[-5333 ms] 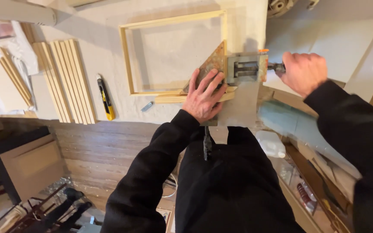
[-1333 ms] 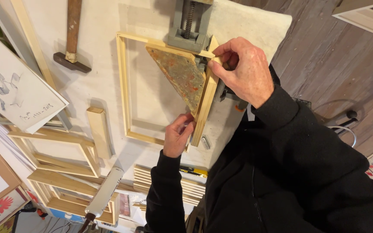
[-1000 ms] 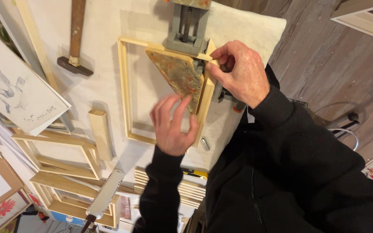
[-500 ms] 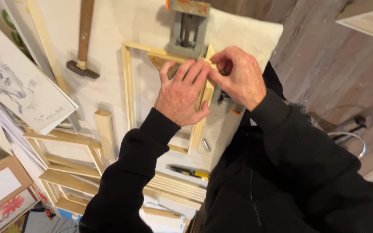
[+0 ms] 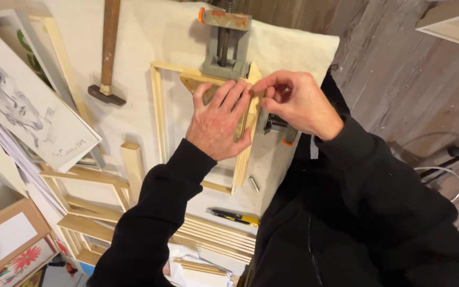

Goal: Assembling and securing wooden picture frames using a corner clamp, hammer, and utility knife.

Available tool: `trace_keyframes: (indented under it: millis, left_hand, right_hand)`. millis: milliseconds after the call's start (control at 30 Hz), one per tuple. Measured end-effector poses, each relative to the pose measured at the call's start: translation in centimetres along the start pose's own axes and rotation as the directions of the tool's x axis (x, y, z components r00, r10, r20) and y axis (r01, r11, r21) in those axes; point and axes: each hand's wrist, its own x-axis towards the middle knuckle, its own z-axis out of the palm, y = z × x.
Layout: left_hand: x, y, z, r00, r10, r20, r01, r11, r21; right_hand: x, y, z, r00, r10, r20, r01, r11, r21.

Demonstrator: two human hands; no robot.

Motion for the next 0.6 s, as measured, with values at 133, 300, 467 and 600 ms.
trace_keyframes:
  millis: [133, 300, 467, 600]
  left_hand:
    - [-0.1, 0.4, 0.2, 1.0, 0.006, 0.013, -0.006, 1.0, 0.017]
    - [-0.2, 0.4, 0.2, 1.0, 0.0, 0.02, -0.001, 0.998, 0.068]
    - [0.1, 0.6, -0.1, 0.999, 0.001, 0.054, -0.008, 0.993, 0.122]
    - [0.2, 0.9, -0.1, 0.997, -0.009, 0.072, -0.001, 0.991, 0.131]
  right_hand:
    - [-3.7, -0.5, -2.6, 0.992, -0.092, -0.085, 0.083, 0.991, -0.101]
    - [-8.9, 0.8, -6.7, 0.962, -0.259, -0.086, 0.201, 0.886, -0.417]
    - [-13.4, 5.6, -8.6, 0.941, -0.331, 0.076, 0.288, 0.659, -0.695]
    - [-13.7, 8.6, -8.9, 0.928, -0.361, 0.093, 0.331, 0.684, -0.65]
